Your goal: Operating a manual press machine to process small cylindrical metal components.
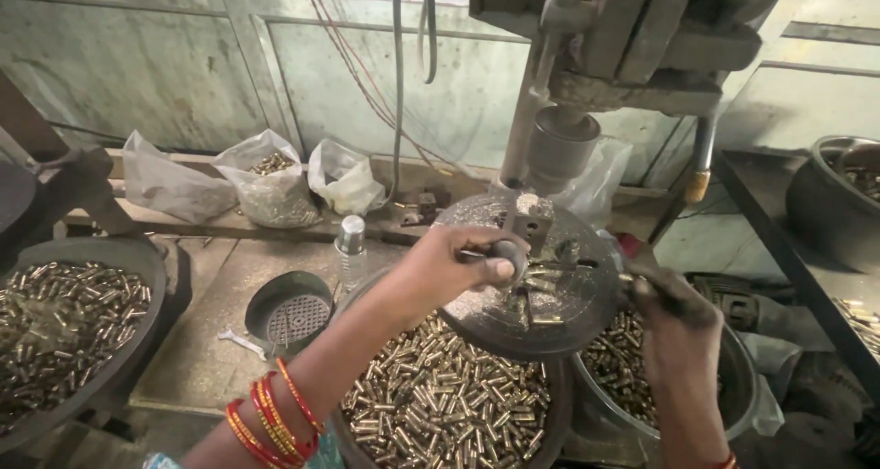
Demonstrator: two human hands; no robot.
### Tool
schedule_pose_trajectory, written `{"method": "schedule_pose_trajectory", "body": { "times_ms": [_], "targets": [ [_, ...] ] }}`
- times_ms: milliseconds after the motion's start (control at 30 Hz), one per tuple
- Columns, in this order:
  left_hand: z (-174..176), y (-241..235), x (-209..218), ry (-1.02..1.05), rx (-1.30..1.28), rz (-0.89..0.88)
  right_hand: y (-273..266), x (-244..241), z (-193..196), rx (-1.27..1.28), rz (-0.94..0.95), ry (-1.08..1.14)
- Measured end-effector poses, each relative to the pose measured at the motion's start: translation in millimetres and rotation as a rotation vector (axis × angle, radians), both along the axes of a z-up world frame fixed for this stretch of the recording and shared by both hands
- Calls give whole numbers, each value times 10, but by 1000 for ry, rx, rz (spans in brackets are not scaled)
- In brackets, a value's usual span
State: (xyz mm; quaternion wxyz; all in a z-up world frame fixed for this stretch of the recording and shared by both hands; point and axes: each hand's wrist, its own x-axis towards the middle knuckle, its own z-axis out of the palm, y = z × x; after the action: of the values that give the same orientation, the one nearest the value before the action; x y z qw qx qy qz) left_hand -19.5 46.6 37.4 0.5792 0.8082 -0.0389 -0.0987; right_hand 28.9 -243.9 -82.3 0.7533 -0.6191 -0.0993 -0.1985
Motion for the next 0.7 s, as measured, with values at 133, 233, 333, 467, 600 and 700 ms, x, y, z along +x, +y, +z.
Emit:
{"method": "schedule_pose_trajectory", "body": {
  "times_ms": [133,233,333,467,600,700],
  "targets": [
    [-222,-2,93,-106,-356,-141,661,-406,809,-468,-183,301],
    [-125,-40,-31,-122,-149,-94,702,-217,532,-114,111,126],
    [-370,-31,63,-84,-550,-186,673,-150,402,-98,175,40],
    [-491,-39,115,-35,-589,-185,626,-126,308,153,419,143],
    [-404,-53,135,-187,-315,-104,725,-186,455,-112,255,89],
    [-264,-92,109,-400,-75,54,765,-118,466,-492,-164,46]
  ]
}}
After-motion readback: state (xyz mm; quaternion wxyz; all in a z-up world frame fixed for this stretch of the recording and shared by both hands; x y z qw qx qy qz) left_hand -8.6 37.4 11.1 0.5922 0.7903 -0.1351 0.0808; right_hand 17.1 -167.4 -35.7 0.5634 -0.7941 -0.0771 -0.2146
